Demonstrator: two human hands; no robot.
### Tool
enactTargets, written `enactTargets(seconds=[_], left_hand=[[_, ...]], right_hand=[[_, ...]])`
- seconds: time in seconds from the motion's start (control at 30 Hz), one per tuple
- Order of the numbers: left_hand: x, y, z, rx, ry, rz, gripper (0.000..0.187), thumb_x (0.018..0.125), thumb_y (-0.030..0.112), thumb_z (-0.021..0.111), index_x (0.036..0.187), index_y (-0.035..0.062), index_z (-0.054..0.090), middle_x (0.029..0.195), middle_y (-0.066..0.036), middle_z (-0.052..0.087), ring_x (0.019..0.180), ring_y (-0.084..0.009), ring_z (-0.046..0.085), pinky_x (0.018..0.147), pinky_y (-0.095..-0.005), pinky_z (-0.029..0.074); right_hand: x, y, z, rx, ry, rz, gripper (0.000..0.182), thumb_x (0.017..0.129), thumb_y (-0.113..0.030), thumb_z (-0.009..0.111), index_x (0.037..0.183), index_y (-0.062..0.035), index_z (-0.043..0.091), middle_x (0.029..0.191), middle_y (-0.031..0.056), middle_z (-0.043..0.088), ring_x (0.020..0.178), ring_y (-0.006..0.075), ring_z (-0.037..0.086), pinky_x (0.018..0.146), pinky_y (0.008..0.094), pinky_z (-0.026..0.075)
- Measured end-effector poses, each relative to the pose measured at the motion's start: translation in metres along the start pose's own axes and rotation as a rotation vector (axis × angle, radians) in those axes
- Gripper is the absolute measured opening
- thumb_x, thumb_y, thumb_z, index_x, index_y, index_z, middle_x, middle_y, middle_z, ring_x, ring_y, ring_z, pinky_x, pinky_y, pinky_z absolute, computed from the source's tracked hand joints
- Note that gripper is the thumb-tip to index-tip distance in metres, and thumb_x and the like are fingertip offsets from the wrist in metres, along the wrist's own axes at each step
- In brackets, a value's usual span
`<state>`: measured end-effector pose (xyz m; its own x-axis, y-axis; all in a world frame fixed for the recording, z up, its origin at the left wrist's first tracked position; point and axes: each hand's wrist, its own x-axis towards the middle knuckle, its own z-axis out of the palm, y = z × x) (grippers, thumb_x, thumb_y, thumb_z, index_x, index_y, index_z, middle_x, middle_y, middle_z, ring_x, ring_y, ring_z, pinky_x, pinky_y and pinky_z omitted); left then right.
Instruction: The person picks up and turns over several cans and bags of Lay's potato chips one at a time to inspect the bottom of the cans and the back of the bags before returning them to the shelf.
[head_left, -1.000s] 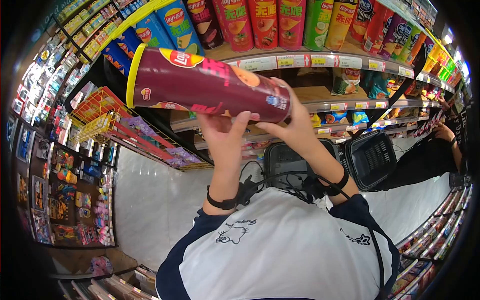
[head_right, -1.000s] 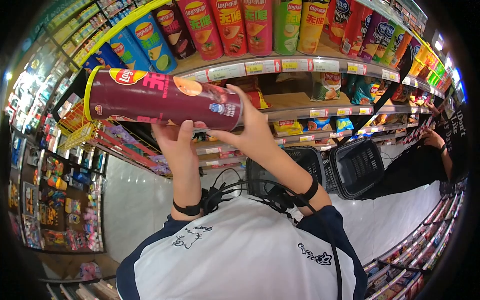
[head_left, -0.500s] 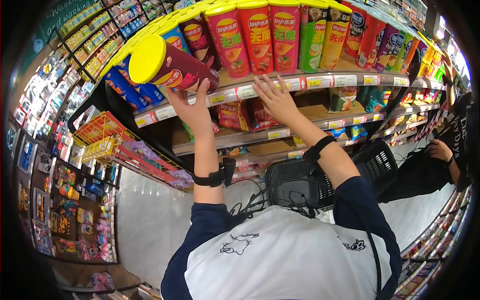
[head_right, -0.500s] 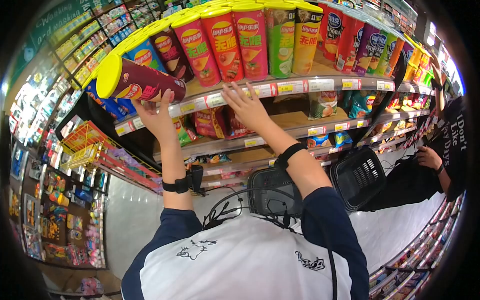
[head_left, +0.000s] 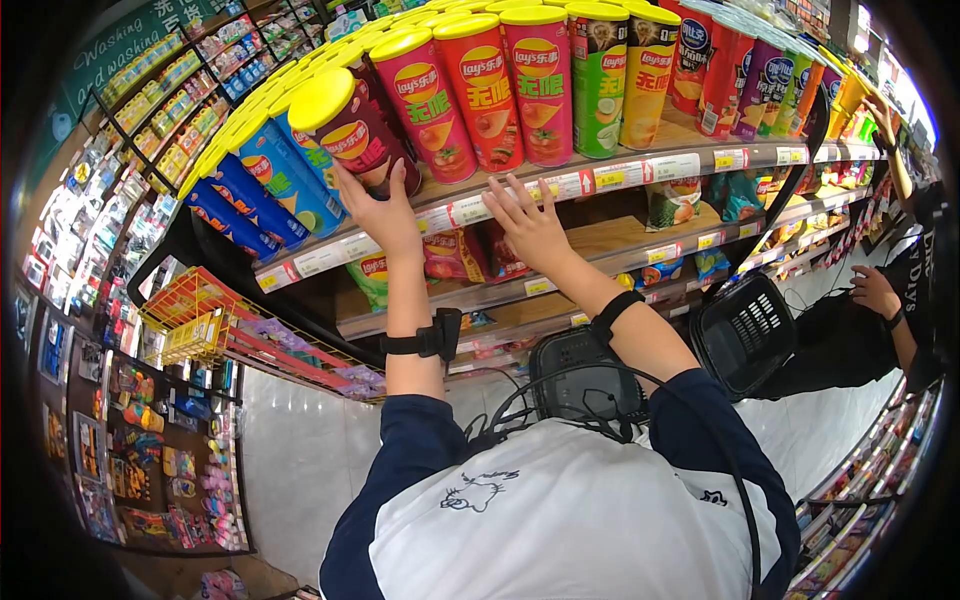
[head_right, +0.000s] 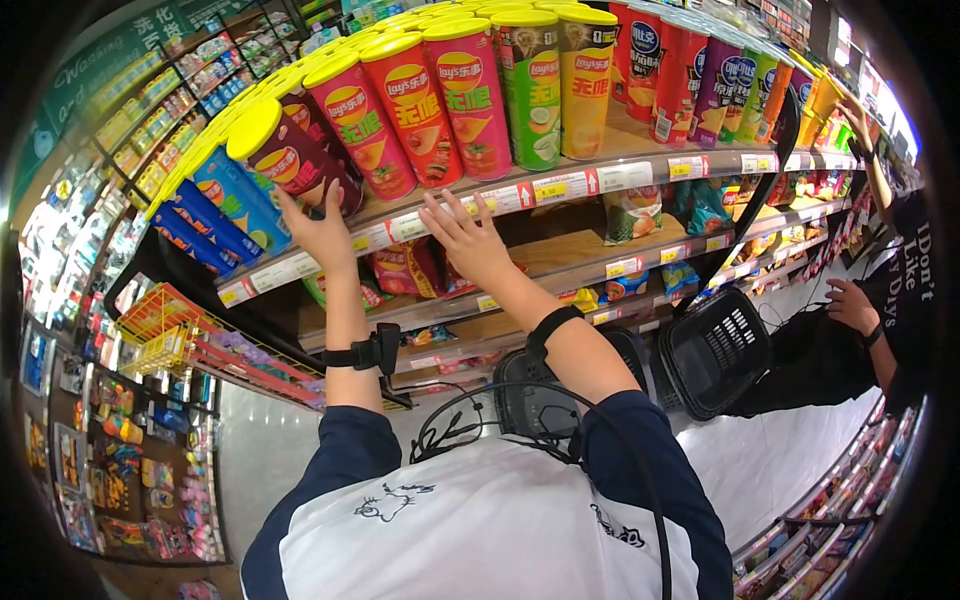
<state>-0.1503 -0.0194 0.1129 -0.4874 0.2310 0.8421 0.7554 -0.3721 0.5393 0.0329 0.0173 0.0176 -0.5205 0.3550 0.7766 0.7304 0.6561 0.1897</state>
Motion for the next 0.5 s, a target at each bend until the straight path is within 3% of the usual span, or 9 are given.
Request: enactTargets(seconds=[0.2,0.23,0.43,0.5], left_hand=[[-0.003,0.003,0.013,0.153,-0.038,0.027,0.073,0.078,0.02,0.065,0.132,-0.0075,0.025,0.133,-0.026,0.031,0.122,-0.0386,0.029,0.101,-0.0423,0.024],[-0.003,-0.001,0.018,0.194,0.026,0.07,0.074,0.077,0.022,0.067,0.131,-0.008,0.027,0.129,-0.026,0.034,0.118,-0.0362,0.033,0.1,-0.0413,0.025],[-0.004,0.004,0.019,0.217,-0.024,0.034,0.068,0.082,0.018,0.062,0.133,-0.0048,0.025,0.129,-0.022,0.028,0.121,-0.0379,0.029,0.101,-0.0423,0.025],[-0.005,0.005,0.02,0.135,0.026,0.046,0.065,0.08,0.019,0.064,0.131,-0.004,0.03,0.129,-0.021,0.029,0.121,-0.0364,0.029,0.101,-0.0424,0.023]], right_hand=[[-0.002,0.0,0.003,0.009,-0.002,0.003,0.063,0.068,-0.015,0.057,0.129,-0.0146,0.04,0.14,0.0028,0.031,0.13,0.0217,0.027,0.104,0.0496,0.015],[-0.002,0.0,0.004,0.016,0.003,0.003,0.064,0.068,-0.015,0.057,0.129,-0.0146,0.04,0.141,0.0028,0.031,0.13,0.0218,0.027,0.104,0.0495,0.015],[-0.002,0.001,0.004,0.022,0.014,0.0,0.064,0.069,-0.015,0.057,0.13,-0.0149,0.038,0.141,0.0028,0.03,0.13,0.0217,0.027,0.105,0.0488,0.014],[-0.002,0.001,0.004,0.005,0.023,-0.001,0.063,0.07,-0.015,0.056,0.13,-0.0149,0.038,0.141,0.0029,0.03,0.13,0.0217,0.027,0.105,0.0487,0.014]])
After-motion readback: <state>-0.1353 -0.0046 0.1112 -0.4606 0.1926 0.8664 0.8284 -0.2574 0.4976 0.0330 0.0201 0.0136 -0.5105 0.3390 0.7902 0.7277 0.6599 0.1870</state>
